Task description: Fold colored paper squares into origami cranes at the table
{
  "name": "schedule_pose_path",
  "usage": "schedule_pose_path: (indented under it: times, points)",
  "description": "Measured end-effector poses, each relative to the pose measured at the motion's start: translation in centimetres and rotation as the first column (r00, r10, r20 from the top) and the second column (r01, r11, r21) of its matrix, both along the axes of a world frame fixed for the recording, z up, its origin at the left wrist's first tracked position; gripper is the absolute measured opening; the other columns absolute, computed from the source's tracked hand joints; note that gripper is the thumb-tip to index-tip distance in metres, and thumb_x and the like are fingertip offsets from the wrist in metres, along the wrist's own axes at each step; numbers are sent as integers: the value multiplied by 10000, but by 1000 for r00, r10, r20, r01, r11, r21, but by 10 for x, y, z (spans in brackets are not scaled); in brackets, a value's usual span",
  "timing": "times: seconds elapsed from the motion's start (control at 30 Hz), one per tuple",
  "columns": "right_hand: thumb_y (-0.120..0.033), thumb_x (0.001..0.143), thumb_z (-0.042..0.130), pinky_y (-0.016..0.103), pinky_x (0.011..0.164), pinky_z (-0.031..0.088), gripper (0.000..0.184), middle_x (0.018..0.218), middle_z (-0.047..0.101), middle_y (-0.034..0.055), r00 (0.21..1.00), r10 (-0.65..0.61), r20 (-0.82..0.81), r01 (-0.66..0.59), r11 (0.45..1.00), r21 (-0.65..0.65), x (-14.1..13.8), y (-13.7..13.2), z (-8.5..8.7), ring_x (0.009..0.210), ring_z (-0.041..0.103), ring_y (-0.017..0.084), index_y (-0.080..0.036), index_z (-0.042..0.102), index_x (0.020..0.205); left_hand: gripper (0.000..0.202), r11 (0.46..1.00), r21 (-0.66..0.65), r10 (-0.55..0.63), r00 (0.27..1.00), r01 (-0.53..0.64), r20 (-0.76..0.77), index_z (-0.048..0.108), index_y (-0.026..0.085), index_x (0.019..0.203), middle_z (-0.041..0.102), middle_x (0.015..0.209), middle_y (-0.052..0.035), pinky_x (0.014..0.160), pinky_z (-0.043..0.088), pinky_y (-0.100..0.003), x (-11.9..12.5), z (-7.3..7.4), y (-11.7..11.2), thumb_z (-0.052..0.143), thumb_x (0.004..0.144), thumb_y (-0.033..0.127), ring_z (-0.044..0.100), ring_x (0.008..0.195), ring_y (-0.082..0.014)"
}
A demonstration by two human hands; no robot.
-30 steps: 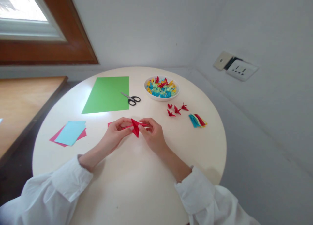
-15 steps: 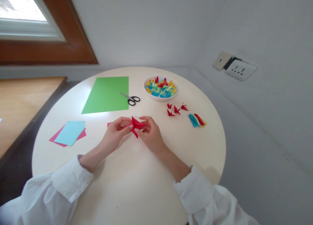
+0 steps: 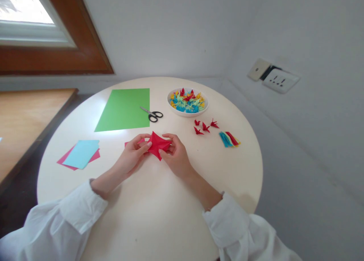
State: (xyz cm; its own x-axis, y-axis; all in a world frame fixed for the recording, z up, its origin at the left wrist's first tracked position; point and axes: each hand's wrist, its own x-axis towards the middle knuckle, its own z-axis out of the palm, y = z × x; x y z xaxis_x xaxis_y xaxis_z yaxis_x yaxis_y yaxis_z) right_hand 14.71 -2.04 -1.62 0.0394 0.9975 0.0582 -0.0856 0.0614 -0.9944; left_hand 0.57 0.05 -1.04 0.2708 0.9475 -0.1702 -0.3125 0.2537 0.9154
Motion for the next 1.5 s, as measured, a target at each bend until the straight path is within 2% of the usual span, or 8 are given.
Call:
schedule_pose_path:
  times: [0.27, 0.4, 0.53, 0.77, 1.0, 1.2, 1.5]
  points:
    - [-191, 579, 661, 300, 668, 533, 435, 793, 647, -13, 996, 20, -87, -24, 999, -43, 3, 1, 1, 720, 641, 151, -222, 501, 983, 323, 995, -81, -41, 985, 55, 170, 541, 161, 946, 679, 795, -31, 739, 474, -278, -2, 1, 2, 695, 669, 220, 638, 758, -140]
    - [-204, 572, 686, 305, 694, 527, 431, 824, 659, -5, 989, 38, -144, -43, 998, -37, 4, 2, 1, 751, 640, 155, -225, 523, 971, 322, 989, -124, -51, 974, 81, 222, 547, 163, 941, 682, 807, -38, 725, 483, -279, -3, 3, 2, 700, 659, 184, 644, 759, -148]
    - [-214, 575, 711, 293, 716, 513, 373, 850, 666, -2, 987, 33, -160, -39, 999, -32, 4, 1, 0, 787, 626, 151, -219, 568, 919, 312, 986, -134, -62, 970, 96, 236, 555, 157, 934, 682, 809, -40, 703, 483, -270, -2, 4, 2, 702, 660, 183, 640, 746, -145]
    - [-316, 632, 709, 269, 704, 484, 194, 781, 676, 2, 980, -60, -190, 54, 998, -36, 6, 4, -5, 729, 604, 136, -206, 652, 782, 300, 996, -77, -29, 982, 44, 189, 577, 134, 893, 677, 750, -36, 707, 470, -241, -2, -1, 3, 726, 642, 202, 620, 704, -117]
    - [-336, 598, 736, 269, 703, 477, 198, 731, 693, 5, 946, -88, -311, 46, 989, -139, 6, 4, 1, 695, 607, 129, -209, 693, 744, 270, 994, -99, -28, 987, 44, 158, 603, 120, 858, 683, 756, -51, 702, 478, -238, 0, 0, 3, 726, 642, 225, 630, 704, -124]
    - [-313, 592, 743, 286, 737, 479, 188, 737, 698, 6, 918, -82, -389, 18, 986, -166, 6, 6, 0, 695, 609, 125, -198, 697, 734, 241, 993, -102, -44, 976, 67, 212, 613, 115, 869, 682, 790, -58, 684, 492, -227, -1, 1, 2, 703, 666, 207, 634, 721, -127]
    - [-293, 600, 739, 280, 719, 460, 187, 792, 704, 13, 912, -58, -406, -25, 980, -196, 9, 6, -2, 722, 611, 129, -210, 707, 765, 204, 985, -137, -69, 962, 109, 265, 597, 130, 873, 667, 742, -35, 672, 501, -233, -2, 5, 2, 676, 690, 175, 625, 670, -112]
